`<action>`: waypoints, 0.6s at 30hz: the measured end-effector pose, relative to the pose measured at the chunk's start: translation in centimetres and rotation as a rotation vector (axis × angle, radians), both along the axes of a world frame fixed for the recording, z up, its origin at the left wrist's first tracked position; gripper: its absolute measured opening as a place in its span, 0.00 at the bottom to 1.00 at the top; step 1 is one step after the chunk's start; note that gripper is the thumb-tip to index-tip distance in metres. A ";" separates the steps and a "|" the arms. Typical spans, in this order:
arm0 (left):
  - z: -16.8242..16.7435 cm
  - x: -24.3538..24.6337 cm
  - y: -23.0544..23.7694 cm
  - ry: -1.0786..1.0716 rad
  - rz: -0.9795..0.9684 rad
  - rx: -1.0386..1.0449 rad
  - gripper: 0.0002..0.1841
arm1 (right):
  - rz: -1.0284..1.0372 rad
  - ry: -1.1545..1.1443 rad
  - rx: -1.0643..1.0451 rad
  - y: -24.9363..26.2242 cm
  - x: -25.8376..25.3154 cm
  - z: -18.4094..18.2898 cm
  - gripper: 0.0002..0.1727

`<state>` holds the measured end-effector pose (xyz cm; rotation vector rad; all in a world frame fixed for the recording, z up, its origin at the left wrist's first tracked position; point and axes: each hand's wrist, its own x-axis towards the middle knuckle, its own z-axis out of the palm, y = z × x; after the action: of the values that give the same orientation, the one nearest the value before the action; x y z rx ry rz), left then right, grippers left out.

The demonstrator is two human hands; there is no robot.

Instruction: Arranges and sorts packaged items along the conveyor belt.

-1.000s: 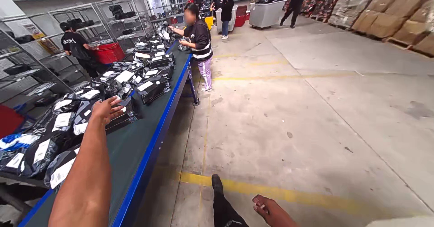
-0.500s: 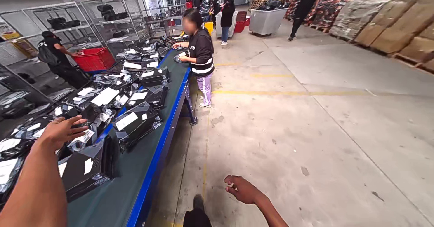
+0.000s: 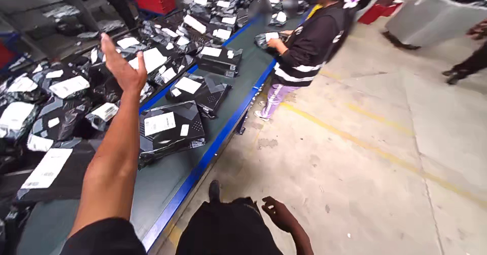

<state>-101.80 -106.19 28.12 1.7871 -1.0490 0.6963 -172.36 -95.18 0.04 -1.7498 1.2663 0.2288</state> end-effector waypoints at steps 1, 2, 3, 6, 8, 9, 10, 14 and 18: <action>-0.2 0.0 -0.9 -0.125 0.004 0.018 0.50 | -0.004 -0.012 -0.022 -2.3 1.0 0.2 0.26; -0.7 0.1 -1.6 -0.214 0.009 0.048 0.47 | 0.000 -0.020 -0.037 -4.6 1.9 0.5 0.26; -1.7 0.2 -1.8 -0.256 0.010 0.069 0.45 | 0.016 -0.023 -0.043 -6.9 2.7 0.8 0.26; -5.7 1.0 -0.3 -0.163 0.057 0.085 0.45 | 0.124 -0.043 -0.020 -13.7 6.0 1.3 0.26; -8.6 1.4 2.2 -0.020 0.077 0.116 0.44 | 0.236 -0.052 0.021 -18.0 8.7 0.9 0.26; -10.4 1.1 4.0 0.060 0.085 0.152 0.44 | 0.305 -0.051 0.035 -20.1 9.7 0.6 0.26; -12.1 0.7 6.0 0.142 0.109 0.203 0.43 | 0.379 -0.055 0.046 -22.2 11.0 0.2 0.27; -17.6 -4.5 13.7 0.438 0.385 0.368 0.34 | 0.640 -0.124 0.035 -30.3 15.8 0.0 0.27; -21.6 -11.9 17.4 0.744 0.550 0.336 0.45 | 0.781 -0.186 0.059 -36.8 21.7 1.7 0.28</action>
<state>-113.75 -88.80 6.50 2.3848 -0.1675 0.1095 -150.71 -132.03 1.75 -2.0842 0.3906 0.5248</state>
